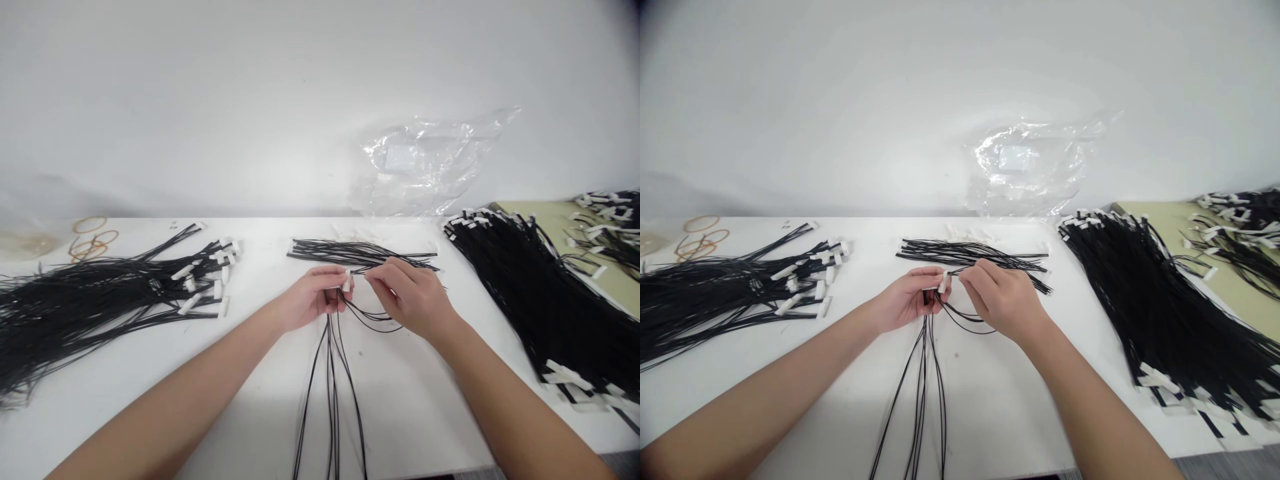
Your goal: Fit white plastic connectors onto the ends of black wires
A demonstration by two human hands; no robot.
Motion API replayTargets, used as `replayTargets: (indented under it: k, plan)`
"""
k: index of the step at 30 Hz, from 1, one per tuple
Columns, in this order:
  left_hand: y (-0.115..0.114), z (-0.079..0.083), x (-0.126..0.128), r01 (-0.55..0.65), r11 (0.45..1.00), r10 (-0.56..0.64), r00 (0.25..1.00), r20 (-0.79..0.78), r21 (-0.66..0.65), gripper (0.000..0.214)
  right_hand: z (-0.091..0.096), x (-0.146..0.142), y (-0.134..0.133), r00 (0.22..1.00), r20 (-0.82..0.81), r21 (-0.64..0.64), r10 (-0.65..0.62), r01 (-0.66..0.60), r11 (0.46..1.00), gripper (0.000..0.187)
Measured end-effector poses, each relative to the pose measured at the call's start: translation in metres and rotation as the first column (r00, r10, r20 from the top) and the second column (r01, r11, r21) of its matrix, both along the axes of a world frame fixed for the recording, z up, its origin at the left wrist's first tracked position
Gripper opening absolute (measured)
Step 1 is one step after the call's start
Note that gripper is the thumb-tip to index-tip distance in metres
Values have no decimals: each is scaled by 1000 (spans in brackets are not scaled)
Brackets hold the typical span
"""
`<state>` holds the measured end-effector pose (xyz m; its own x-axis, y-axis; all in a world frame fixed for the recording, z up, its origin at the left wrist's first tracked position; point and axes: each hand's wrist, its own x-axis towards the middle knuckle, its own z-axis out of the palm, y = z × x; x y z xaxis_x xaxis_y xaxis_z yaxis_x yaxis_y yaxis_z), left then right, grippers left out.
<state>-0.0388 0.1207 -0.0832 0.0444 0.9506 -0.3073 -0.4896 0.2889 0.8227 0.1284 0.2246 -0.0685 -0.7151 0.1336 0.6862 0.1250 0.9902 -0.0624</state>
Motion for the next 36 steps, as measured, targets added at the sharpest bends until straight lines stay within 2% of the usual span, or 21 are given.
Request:
replayTargets:
  k: [8,19,23,29,36]
  plan:
    - [0,-1,1,-31,999,31,999,-7,9,19,0,-1,1,998,28,40,-59,57,998,5]
    - [0,-2,0,-25,1000,25,1000,9,3,18,-1,-3,1,999,24,112,-43,41,993,8]
    - [0,-2,-1,6,1000,-6,1000,7,11,19,-1,-2,0,1000,0,76,-21,21,997,8]
    - [0,0,-1,-26,1000,26,999,19,14,18,1,2,1,985,-169,-173,-27,-3,985,11]
    - [0,0,-3,2,1000,-3,1000,24,13,18,0,0,1,999,-39,-68,2,-5,998,11]
